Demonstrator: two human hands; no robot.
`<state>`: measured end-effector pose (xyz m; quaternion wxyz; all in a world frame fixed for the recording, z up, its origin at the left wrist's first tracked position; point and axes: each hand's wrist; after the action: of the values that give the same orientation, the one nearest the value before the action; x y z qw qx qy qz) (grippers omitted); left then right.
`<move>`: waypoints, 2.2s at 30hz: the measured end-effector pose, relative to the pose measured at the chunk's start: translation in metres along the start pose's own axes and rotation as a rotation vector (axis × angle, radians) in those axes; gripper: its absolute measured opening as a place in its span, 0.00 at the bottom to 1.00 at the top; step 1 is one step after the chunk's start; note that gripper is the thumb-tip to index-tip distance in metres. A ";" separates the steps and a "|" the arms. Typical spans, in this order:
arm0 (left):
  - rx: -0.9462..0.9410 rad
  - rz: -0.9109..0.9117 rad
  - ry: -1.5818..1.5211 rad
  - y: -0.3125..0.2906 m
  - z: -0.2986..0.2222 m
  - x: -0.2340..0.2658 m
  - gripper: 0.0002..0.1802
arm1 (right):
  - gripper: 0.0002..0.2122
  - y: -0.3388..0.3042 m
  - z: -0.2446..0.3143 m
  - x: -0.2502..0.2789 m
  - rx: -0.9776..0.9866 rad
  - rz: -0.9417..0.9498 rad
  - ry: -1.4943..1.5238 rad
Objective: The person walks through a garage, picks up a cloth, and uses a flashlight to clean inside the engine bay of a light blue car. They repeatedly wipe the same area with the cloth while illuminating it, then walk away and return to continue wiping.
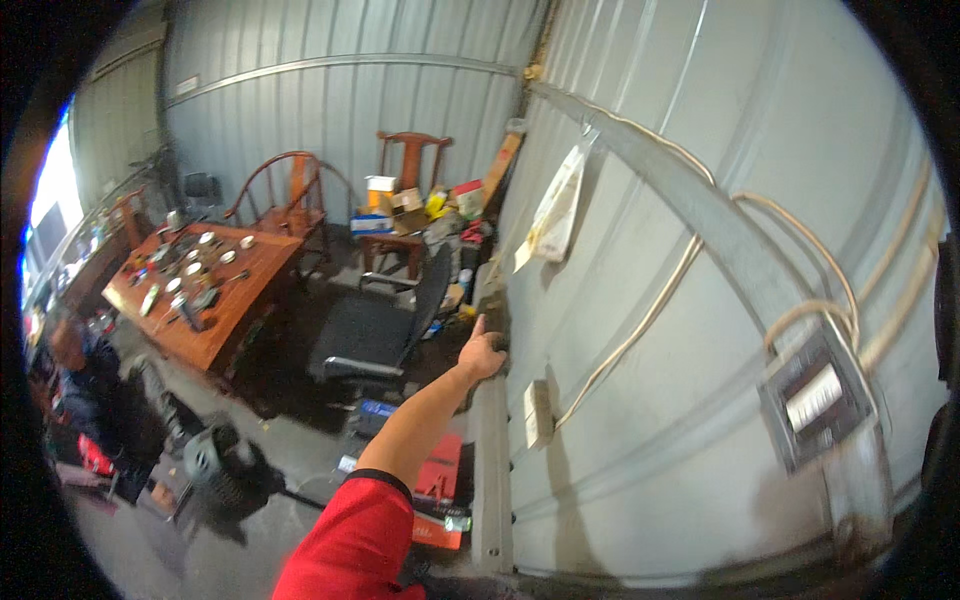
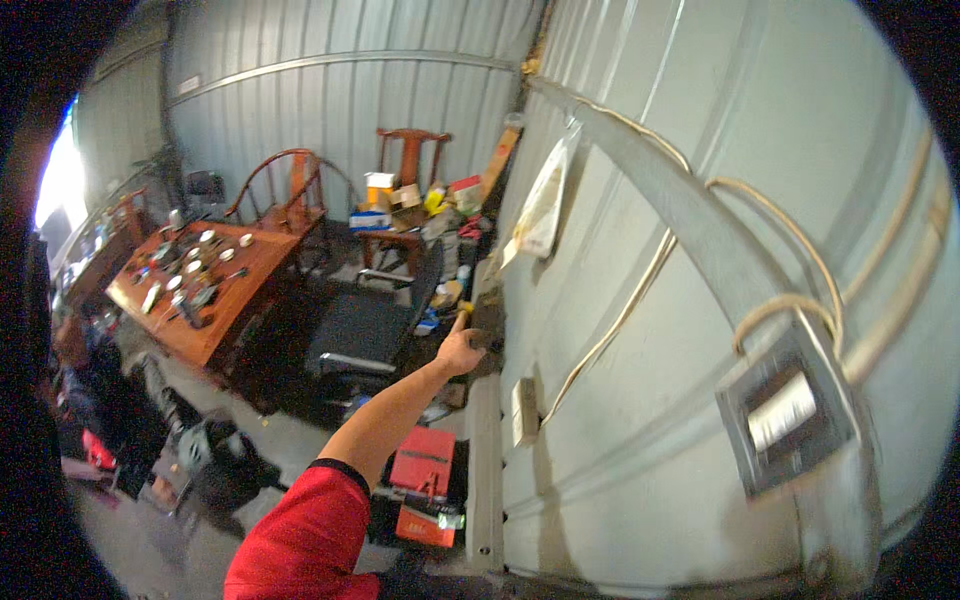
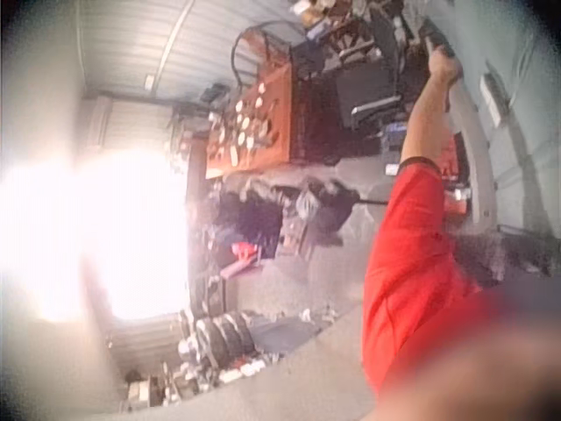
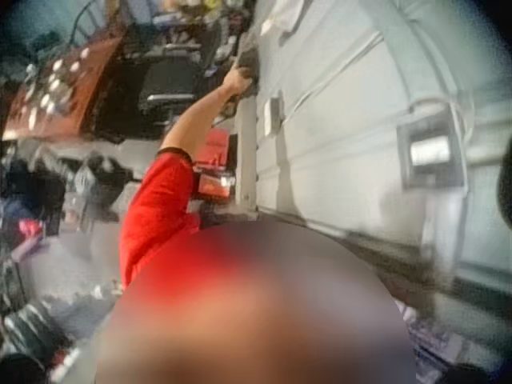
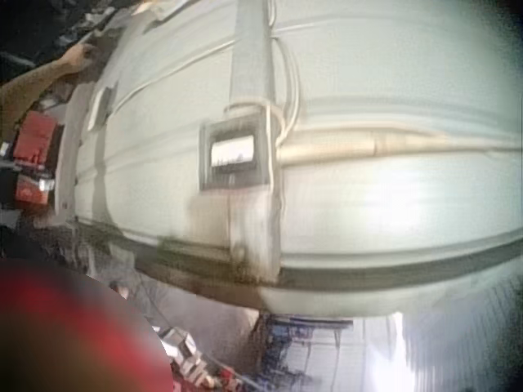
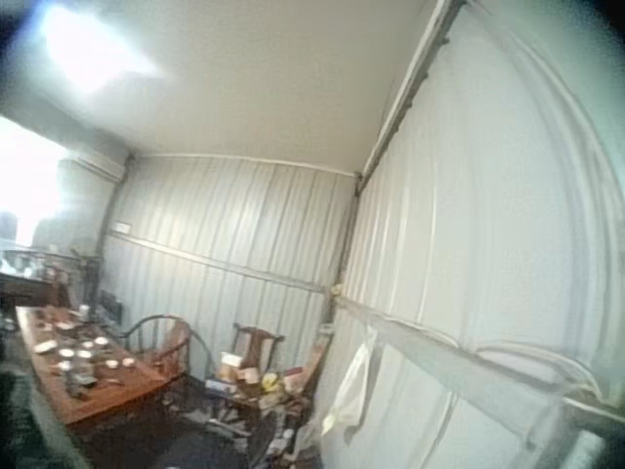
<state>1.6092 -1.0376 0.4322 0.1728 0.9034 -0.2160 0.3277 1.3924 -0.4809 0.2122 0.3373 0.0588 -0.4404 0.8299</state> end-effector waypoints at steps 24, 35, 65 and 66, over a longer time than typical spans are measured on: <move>-0.150 0.718 0.309 -0.143 0.212 -0.249 0.26 | 0.16 -0.262 -0.211 -0.016 -0.605 -0.438 0.229; -0.327 1.119 0.500 -0.343 0.170 -0.271 0.21 | 0.12 -0.301 -0.394 -0.109 -0.524 -0.677 0.481; 0.105 0.978 -0.078 -0.606 -0.204 -0.519 0.23 | 0.21 -0.323 -0.575 0.321 -0.406 -1.068 0.731; 0.004 0.976 -0.113 -0.607 -0.234 -0.532 0.24 | 0.23 -0.327 -0.580 0.360 -0.334 -1.231 0.668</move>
<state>1.4258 -0.2697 0.1432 -0.0145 0.7134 -0.6226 0.3213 1.4326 0.2745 0.2289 0.8651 -0.0129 -0.3220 0.3843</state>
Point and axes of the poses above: each hand's wrist, its own y-axis towards the middle knuckle, its own x-axis out of the back of the hand, z = x × y, and after that the axes turned 10 degrees about -x, right-handed
